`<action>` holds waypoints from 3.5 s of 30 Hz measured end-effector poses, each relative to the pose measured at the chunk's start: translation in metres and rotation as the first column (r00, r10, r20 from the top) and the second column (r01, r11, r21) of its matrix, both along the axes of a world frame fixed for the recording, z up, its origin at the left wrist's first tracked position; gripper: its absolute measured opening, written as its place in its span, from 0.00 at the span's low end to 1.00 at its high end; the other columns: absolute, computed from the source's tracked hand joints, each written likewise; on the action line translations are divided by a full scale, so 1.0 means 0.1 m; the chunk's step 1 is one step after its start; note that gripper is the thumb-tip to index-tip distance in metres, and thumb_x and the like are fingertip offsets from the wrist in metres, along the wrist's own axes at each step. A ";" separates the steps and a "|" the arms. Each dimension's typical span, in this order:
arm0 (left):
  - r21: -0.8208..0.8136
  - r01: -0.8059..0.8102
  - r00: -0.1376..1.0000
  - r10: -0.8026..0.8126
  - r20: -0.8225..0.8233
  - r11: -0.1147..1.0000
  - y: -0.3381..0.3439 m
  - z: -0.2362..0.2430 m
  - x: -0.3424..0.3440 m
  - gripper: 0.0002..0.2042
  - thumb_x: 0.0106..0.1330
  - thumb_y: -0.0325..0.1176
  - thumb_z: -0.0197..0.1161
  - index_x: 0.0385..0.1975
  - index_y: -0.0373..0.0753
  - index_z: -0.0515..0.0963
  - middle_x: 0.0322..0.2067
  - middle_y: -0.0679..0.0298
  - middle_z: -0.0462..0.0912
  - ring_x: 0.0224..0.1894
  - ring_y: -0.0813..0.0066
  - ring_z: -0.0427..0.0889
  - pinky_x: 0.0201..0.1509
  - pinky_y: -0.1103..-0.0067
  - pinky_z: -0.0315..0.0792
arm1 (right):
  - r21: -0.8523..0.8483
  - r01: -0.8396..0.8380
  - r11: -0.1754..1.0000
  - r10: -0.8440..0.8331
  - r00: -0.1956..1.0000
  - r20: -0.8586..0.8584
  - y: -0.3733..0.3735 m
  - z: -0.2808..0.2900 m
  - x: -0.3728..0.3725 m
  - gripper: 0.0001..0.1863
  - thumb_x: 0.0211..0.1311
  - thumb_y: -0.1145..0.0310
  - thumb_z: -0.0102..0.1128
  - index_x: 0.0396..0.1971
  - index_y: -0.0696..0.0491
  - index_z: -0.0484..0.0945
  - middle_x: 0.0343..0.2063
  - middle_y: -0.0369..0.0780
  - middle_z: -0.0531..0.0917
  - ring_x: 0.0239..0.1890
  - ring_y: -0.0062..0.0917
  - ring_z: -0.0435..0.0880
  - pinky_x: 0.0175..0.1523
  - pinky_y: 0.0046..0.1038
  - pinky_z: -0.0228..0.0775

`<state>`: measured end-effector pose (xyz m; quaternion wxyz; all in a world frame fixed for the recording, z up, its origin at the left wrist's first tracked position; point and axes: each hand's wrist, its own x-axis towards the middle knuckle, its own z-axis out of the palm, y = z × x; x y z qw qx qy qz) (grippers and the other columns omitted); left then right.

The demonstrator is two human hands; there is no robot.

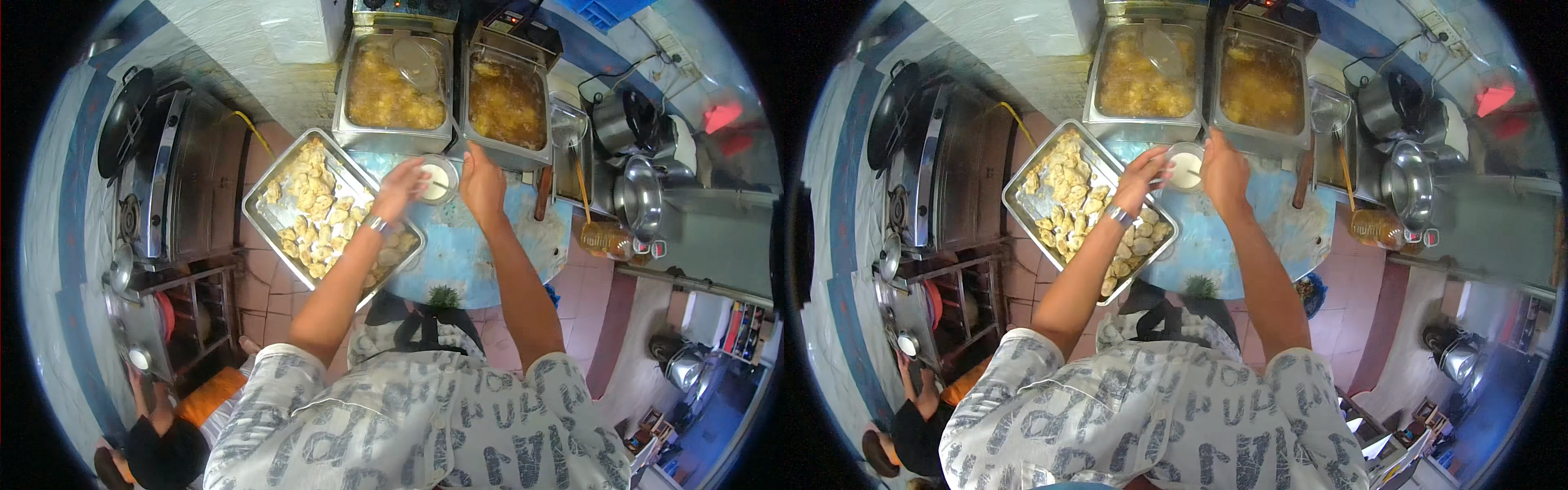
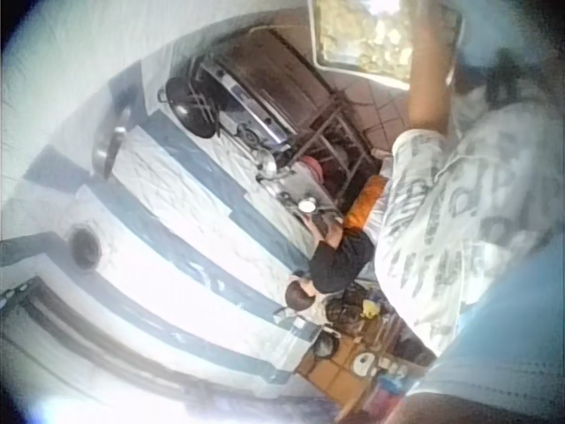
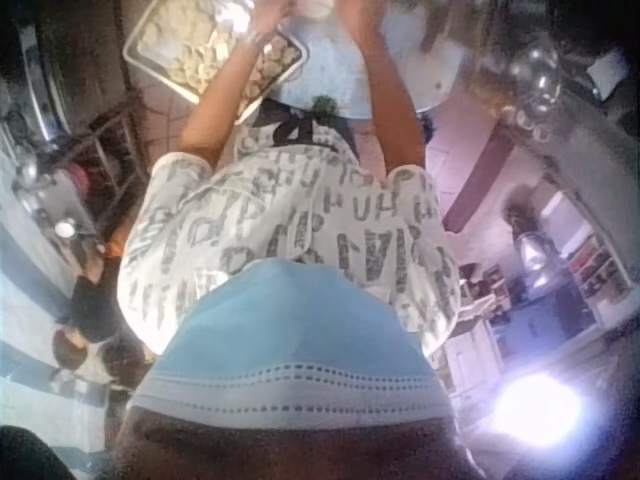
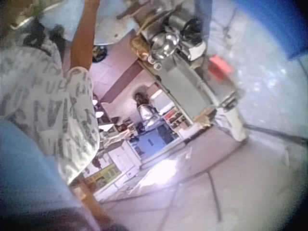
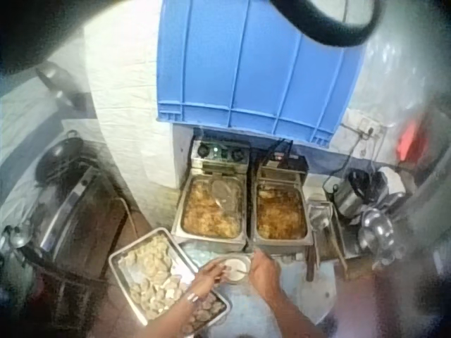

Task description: Deep frying small food items using industrial fryers.

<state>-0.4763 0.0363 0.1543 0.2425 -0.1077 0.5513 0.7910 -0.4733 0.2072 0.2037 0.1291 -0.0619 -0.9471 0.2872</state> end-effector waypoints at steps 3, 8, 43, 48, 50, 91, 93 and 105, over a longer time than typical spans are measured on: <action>-0.070 -0.136 0.991 0.135 -0.009 0.988 -0.51 -0.20 0.50 0.13 0.69 0.35 0.54 0.49 0.37 0.75 0.33 0.66 0.79 0.31 0.81 0.76 0.36 0.84 0.72 | 0.187 -0.045 0.981 0.035 0.998 0.058 0.09 0.03 -0.10 0.15 0.65 0.68 0.48 0.49 0.52 0.74 0.33 0.50 0.83 0.34 0.46 0.82 0.40 0.45 0.72; -0.282 -0.428 0.901 0.431 -0.055 0.859 -1.38 -0.54 1.69 0.11 0.68 0.34 0.56 0.44 0.36 0.77 0.29 0.69 0.78 0.28 0.84 0.75 0.31 0.86 0.68 | 0.334 -0.099 0.937 0.128 0.990 -0.065 0.25 -0.13 -0.21 0.12 0.58 0.72 0.50 0.42 0.54 0.76 0.26 0.48 0.82 0.28 0.45 0.83 0.32 0.45 0.75; -0.470 -0.362 0.729 0.559 0.395 0.805 -3.77 -2.19 4.13 0.07 0.65 0.41 0.58 0.35 0.47 0.73 0.28 0.67 0.79 0.19 0.78 0.73 0.19 0.79 0.64 | 0.340 -0.087 0.936 0.007 0.974 0.228 0.26 -0.14 -0.32 0.13 0.60 0.69 0.47 0.42 0.54 0.78 0.32 0.54 0.82 0.38 0.49 0.82 0.42 0.49 0.72; -0.521 -0.270 0.778 0.502 0.378 0.810 -3.15 -1.75 4.02 0.09 0.69 0.41 0.55 0.39 0.45 0.76 0.29 0.67 0.80 0.26 0.79 0.77 0.25 0.80 0.69 | 0.422 -0.162 0.892 0.025 0.950 0.312 0.25 -0.11 -0.34 0.14 0.60 0.67 0.49 0.41 0.54 0.80 0.34 0.54 0.82 0.41 0.47 0.81 0.46 0.46 0.71; -0.495 -0.208 0.806 0.435 0.401 0.843 -3.05 -1.81 4.11 0.09 0.69 0.41 0.55 0.41 0.44 0.75 0.30 0.66 0.80 0.25 0.79 0.77 0.25 0.82 0.69 | 0.233 -0.130 0.964 0.065 0.962 0.266 0.36 -0.06 -0.42 0.11 0.58 0.69 0.50 0.35 0.55 0.80 0.33 0.56 0.81 0.40 0.48 0.81 0.46 0.45 0.71; -0.534 -0.168 0.775 0.446 0.448 0.828 -3.27 -2.20 4.42 0.11 0.68 0.42 0.57 0.37 0.42 0.79 0.29 0.65 0.82 0.27 0.77 0.78 0.26 0.81 0.70 | -0.437 -0.189 0.879 0.254 0.962 0.096 1.16 -1.00 -0.54 0.09 0.65 0.68 0.48 0.26 0.52 0.75 0.15 0.28 0.70 0.17 0.11 0.63 0.22 0.17 0.52; -0.559 -0.173 0.767 0.467 0.440 0.811 -3.15 -2.03 4.39 0.11 0.68 0.42 0.57 0.37 0.42 0.79 0.29 0.65 0.82 0.27 0.77 0.78 0.26 0.81 0.70 | -0.265 -0.388 0.883 0.385 0.921 -0.066 1.14 -1.15 -0.58 0.09 0.65 0.67 0.49 0.26 0.53 0.75 0.16 0.28 0.70 0.17 0.12 0.63 0.23 0.16 0.53; -0.470 -0.278 0.758 0.492 0.429 0.838 -3.07 -2.11 4.57 0.17 0.64 0.49 0.60 0.40 0.41 0.78 0.28 0.62 0.81 0.24 0.74 0.78 0.25 0.79 0.72 | -0.277 -0.081 0.957 0.108 0.991 0.081 0.68 -0.45 -0.22 0.11 0.63 0.68 0.50 0.26 0.56 0.78 0.17 0.30 0.73 0.21 0.14 0.68 0.27 0.20 0.58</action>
